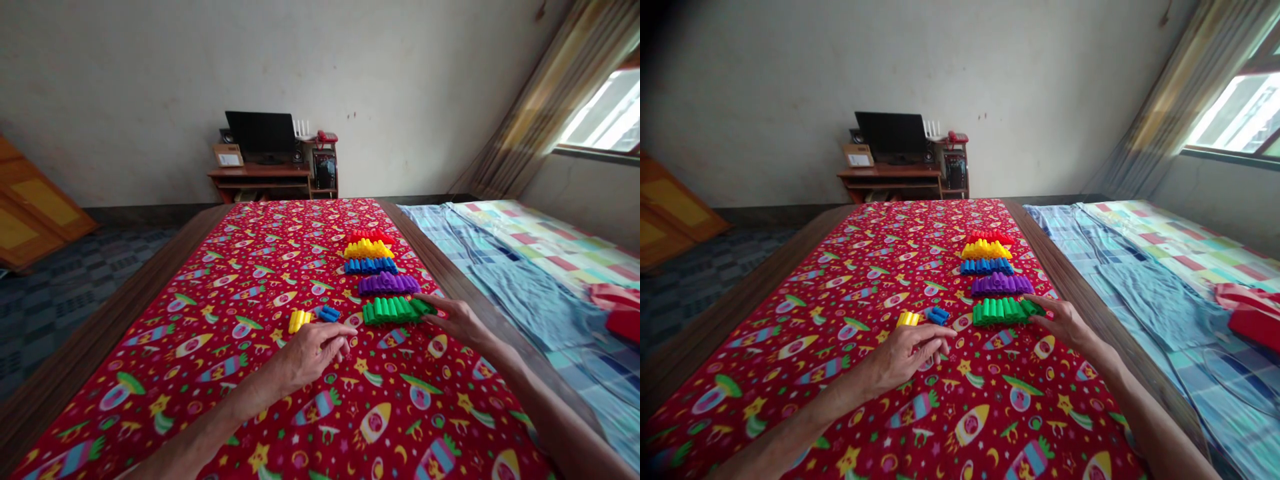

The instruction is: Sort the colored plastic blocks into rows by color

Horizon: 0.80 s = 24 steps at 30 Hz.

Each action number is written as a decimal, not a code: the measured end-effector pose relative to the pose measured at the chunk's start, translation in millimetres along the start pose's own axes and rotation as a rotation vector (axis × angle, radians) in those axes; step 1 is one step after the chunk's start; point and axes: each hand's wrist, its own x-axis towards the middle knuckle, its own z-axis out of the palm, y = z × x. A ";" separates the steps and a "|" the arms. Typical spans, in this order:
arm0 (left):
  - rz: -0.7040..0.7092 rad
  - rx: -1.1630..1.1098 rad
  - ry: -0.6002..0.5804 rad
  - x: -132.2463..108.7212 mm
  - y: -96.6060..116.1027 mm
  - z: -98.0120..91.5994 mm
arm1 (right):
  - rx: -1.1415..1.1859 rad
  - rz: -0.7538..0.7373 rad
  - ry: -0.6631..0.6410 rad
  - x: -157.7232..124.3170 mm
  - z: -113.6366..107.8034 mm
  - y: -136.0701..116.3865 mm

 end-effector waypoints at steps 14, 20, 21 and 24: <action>-0.012 0.015 -0.025 -1.5 -1.7 3.3 | -0.074 -0.288 0.042 12.5 2.6 -16.4; -0.004 0.008 -0.035 -2.7 -4.1 5.9 | -0.056 -0.217 0.015 6.2 -2.8 -18.8; 0.001 0.015 -0.034 -2.5 -3.5 6.0 | -0.056 -0.206 0.013 5.3 -3.6 -18.8; 0.029 0.085 -0.024 -1.1 -1.1 1.2 | -0.066 -0.169 0.053 3.5 -6.0 -18.4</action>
